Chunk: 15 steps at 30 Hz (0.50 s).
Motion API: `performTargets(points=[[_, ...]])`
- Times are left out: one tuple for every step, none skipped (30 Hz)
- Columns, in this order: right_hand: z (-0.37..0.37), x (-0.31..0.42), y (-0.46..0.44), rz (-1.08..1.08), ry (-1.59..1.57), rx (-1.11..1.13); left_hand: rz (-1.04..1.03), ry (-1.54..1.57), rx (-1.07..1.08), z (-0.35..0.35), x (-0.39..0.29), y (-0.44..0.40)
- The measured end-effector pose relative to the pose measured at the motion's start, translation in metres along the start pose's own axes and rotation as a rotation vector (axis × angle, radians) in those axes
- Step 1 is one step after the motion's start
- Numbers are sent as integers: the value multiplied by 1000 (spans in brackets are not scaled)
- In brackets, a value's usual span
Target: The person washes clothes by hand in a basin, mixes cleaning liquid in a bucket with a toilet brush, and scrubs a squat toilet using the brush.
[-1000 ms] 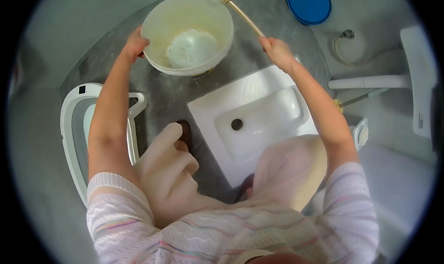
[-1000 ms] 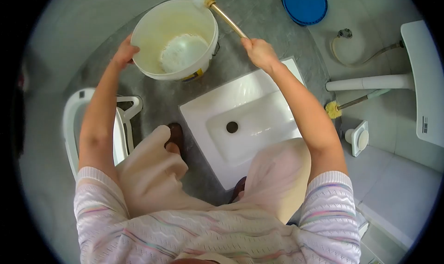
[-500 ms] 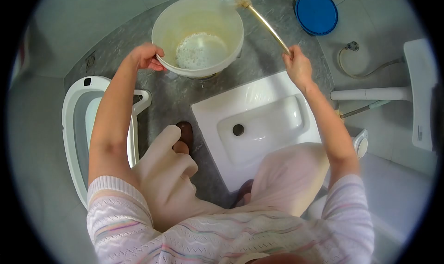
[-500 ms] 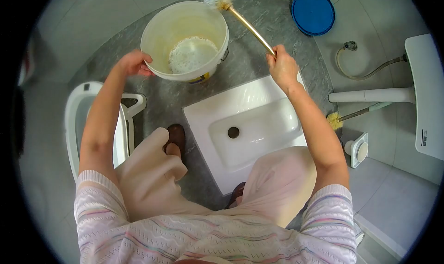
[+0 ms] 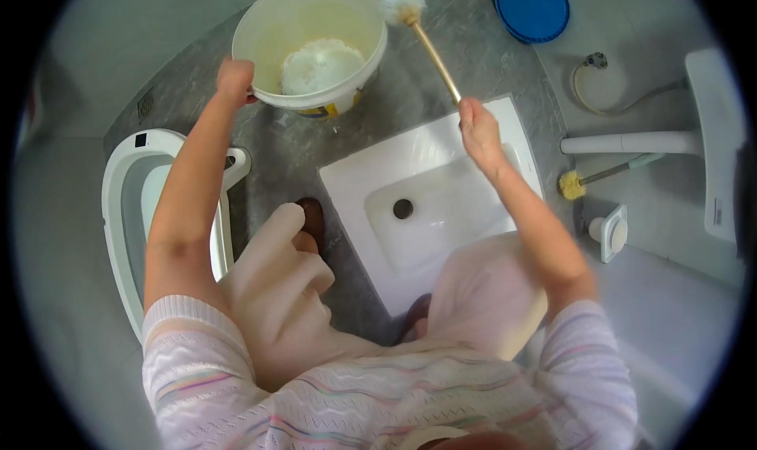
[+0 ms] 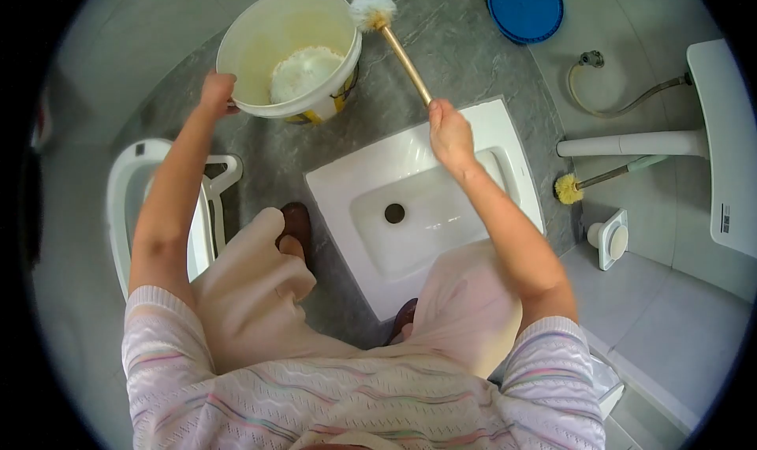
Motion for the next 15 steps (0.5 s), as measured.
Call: performTargets(points=[[-14, -4, 12, -17, -86, 44, -29, -11, 2, 0, 0, -4], [-26, -7, 23, -33, -171, 90, -56, -21, 4, -1, 3, -12], [-37, -8, 41, -151, -312, 187, -84, -30, 5, -2, 4, -18], [-45, -1, 61, -271, -452, 284, -98, -43, 25, -4, 4, -21], [-55, 4, 76, -392, -594, 380, -114, -57, 45, -5, 3, -23], [-54, 13, 67, -346, -600, 364, -130, -74, 63, -6, 2, -24], [-54, 20, 50, -303, -608, 346, -130, -71, 54, -3, 0, -18], [-53, 26, 33, -262, -616, 320, -134, -68, 52, -4, -4, -13], [-51, 31, 17, -260, -608, 332, -140, -61, 52, -6, -8, -9], [-49, 37, 0, -255, -598, 346, -169, -93, 45, -6, -10, -10], [-48, 43, -8, -247, -592, 361, -200, -127, 34, -4, -12, -16], [-47, 42, 2, -246, -586, 384, -226, -161, 22, 0, -10, -24], [-42, 36, 23, -243, -572, 409, -344, -270, 31, 3, -12, -41], [-37, 31, 41, -239, -554, 437, -458, -376, 38, 6, -10, -63], [-34, 23, 55, -277, -540, 466, -570, -487, 47, 5, -9, -70]])
Point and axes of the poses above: each hand's wrist, its own y-axis away from the middle knuckle, its own z-axis out of the back of the hand, x = y × z, the point moved 10 cm from there along -y, towards the middle knuckle, and after that the axes turned 13 degrees about y, right-handed, at the moved point
